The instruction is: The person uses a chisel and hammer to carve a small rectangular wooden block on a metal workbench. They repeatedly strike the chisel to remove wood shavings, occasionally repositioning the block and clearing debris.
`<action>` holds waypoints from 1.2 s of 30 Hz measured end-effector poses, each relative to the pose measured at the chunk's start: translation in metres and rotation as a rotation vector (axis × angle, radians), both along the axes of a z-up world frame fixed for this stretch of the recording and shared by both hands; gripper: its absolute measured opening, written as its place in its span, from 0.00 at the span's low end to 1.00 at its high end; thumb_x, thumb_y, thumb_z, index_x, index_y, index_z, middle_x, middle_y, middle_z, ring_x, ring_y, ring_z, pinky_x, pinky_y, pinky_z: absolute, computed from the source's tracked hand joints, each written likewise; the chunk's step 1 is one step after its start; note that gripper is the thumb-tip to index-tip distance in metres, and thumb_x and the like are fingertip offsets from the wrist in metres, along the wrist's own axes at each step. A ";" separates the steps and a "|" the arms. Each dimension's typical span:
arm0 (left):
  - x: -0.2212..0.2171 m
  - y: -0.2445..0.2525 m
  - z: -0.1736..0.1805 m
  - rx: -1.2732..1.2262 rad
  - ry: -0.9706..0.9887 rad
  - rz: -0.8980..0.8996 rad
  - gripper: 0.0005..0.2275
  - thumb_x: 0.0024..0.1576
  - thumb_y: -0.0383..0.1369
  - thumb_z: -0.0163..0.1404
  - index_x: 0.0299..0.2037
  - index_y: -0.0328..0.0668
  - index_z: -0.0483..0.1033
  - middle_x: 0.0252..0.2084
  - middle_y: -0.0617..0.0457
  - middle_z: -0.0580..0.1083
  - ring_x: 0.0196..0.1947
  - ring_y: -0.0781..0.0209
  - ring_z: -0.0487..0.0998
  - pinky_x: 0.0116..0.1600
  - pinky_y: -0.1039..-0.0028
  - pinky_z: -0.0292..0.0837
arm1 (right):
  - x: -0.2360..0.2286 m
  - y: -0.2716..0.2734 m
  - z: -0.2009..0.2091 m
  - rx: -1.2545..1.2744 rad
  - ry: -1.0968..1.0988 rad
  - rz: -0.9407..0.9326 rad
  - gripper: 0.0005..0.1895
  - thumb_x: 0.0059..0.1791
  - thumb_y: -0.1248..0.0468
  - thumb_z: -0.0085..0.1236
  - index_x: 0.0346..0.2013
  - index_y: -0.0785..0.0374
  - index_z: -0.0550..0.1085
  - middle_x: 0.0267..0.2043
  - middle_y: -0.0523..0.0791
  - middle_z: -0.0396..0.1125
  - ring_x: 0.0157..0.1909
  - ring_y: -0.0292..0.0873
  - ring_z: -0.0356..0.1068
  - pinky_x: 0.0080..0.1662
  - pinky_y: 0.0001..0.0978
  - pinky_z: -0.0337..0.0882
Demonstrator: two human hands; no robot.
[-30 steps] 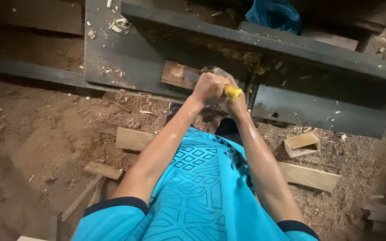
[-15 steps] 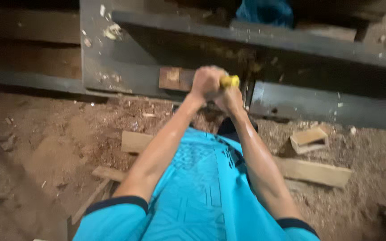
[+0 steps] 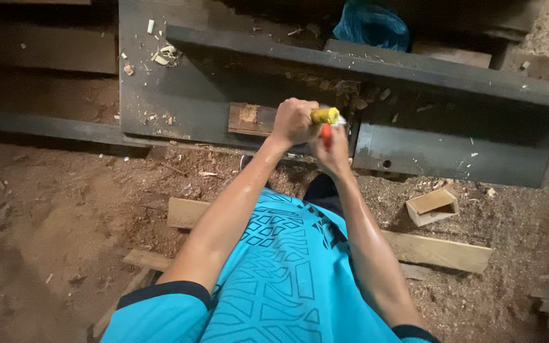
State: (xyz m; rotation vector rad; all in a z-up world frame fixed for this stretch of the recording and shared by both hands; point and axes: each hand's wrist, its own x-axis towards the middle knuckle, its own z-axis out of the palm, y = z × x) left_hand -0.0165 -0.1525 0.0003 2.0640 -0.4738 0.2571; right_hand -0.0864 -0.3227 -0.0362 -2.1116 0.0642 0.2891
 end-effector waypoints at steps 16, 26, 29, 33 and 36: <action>-0.005 0.022 0.010 -0.093 -0.101 0.022 0.11 0.46 0.27 0.59 0.20 0.41 0.67 0.20 0.46 0.70 0.19 0.50 0.74 0.25 0.66 0.66 | -0.033 -0.026 0.200 0.433 -0.361 -0.394 0.17 0.63 0.53 0.44 0.37 0.60 0.70 0.25 0.40 0.62 0.21 0.32 0.56 0.25 0.27 0.56; 0.002 0.036 0.012 -0.041 -0.099 0.001 0.08 0.45 0.28 0.57 0.20 0.42 0.69 0.19 0.45 0.70 0.20 0.47 0.74 0.27 0.64 0.69 | -0.024 -0.008 0.220 0.539 -0.333 -0.521 0.11 0.60 0.65 0.52 0.34 0.64 0.68 0.23 0.45 0.61 0.18 0.37 0.54 0.24 0.28 0.53; -0.012 0.033 0.006 -0.062 -0.091 0.044 0.13 0.50 0.31 0.60 0.20 0.38 0.67 0.21 0.41 0.70 0.21 0.44 0.74 0.27 0.63 0.67 | -0.036 0.007 0.205 0.673 -0.434 -0.344 0.12 0.64 0.64 0.50 0.37 0.61 0.68 0.32 0.40 0.60 0.33 0.34 0.59 0.34 0.25 0.61; -0.010 0.036 0.003 -0.063 -0.076 0.010 0.11 0.49 0.33 0.58 0.19 0.42 0.69 0.18 0.44 0.70 0.17 0.48 0.73 0.24 0.65 0.68 | -0.037 0.008 0.193 -0.112 -0.176 -0.148 0.11 0.61 0.61 0.46 0.43 0.63 0.74 0.26 0.41 0.63 0.30 0.31 0.60 0.32 0.22 0.62; 0.009 0.046 0.004 -0.056 -0.034 0.025 0.16 0.52 0.34 0.60 0.17 0.41 0.67 0.15 0.46 0.69 0.13 0.51 0.71 0.21 0.67 0.65 | -0.028 -0.006 0.204 -0.128 -0.641 -0.060 0.15 0.68 0.58 0.43 0.43 0.63 0.70 0.33 0.42 0.61 0.33 0.34 0.64 0.31 0.21 0.67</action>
